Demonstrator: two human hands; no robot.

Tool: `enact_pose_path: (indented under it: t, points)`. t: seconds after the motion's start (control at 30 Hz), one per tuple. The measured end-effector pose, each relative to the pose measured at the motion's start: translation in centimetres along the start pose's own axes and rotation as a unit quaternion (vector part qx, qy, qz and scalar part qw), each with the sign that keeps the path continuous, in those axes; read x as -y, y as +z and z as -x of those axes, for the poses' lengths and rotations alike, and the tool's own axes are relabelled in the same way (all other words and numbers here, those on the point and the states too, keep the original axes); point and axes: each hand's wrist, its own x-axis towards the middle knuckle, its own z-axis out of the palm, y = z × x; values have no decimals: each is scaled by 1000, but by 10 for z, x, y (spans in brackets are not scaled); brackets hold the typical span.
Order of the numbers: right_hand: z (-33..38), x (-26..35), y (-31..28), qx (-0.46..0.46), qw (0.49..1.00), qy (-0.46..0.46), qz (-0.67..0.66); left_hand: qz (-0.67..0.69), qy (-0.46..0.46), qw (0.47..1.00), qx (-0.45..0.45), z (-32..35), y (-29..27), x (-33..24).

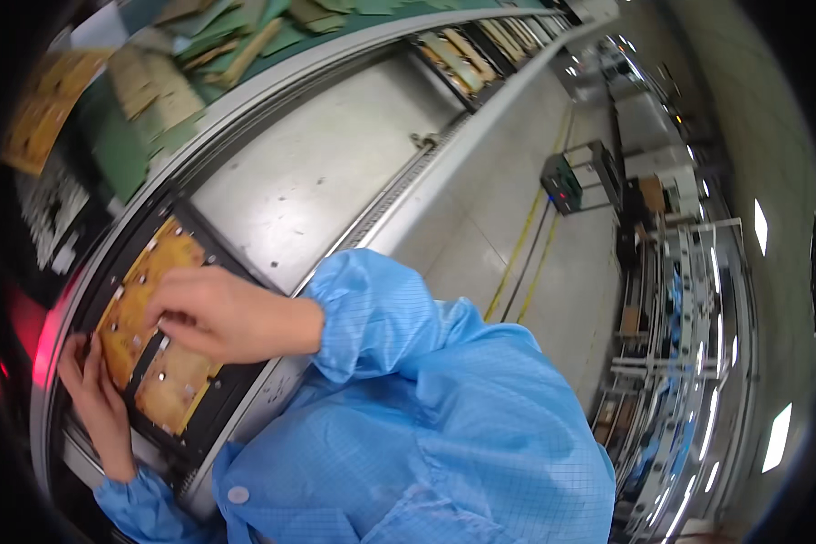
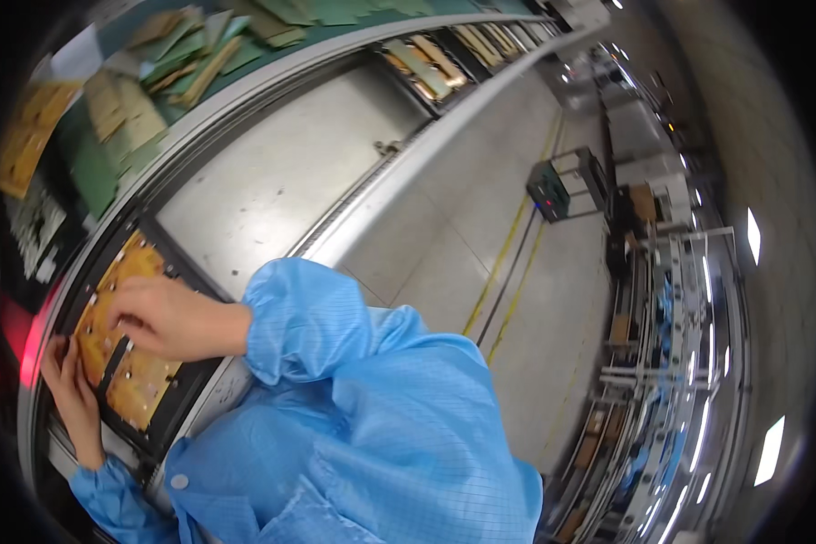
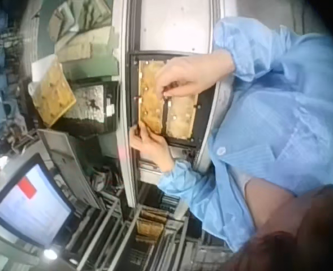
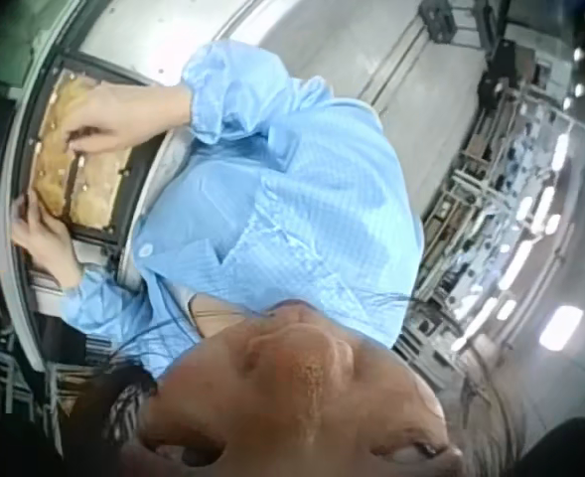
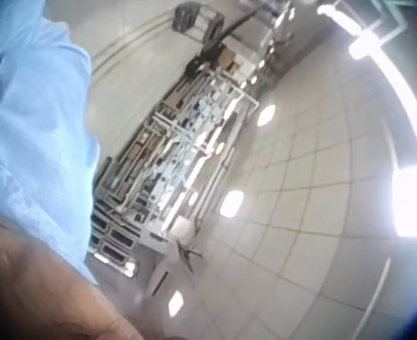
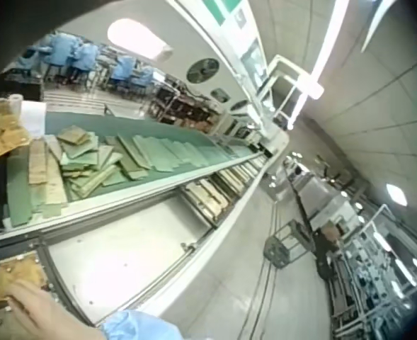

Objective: Assembling circuit boards by placing them into a fixture and applying protective film.

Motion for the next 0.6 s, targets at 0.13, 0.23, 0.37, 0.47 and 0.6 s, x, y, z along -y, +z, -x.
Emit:
enact_pose_path:
  t: [0.13,0.23,0.37,0.47,0.6]
  points:
    - [7,5,-7,-8,1000,9,11,-34,6,999,39,-8,3,-8]
    - [7,0,-3,-4,1000,5,21,-54,-7,997,53,-12,4,-12]
    - [1,11,9,59,996,-45,57,-87,-23,996,-6,5,-12,-22]
    - [1,12,18,55,982,-76,165,-10,-1,998,-58,-10,0,-23]
    - [-6,21,27,150,953,-90,249,96,0,992,-84,-7,-3,-29]
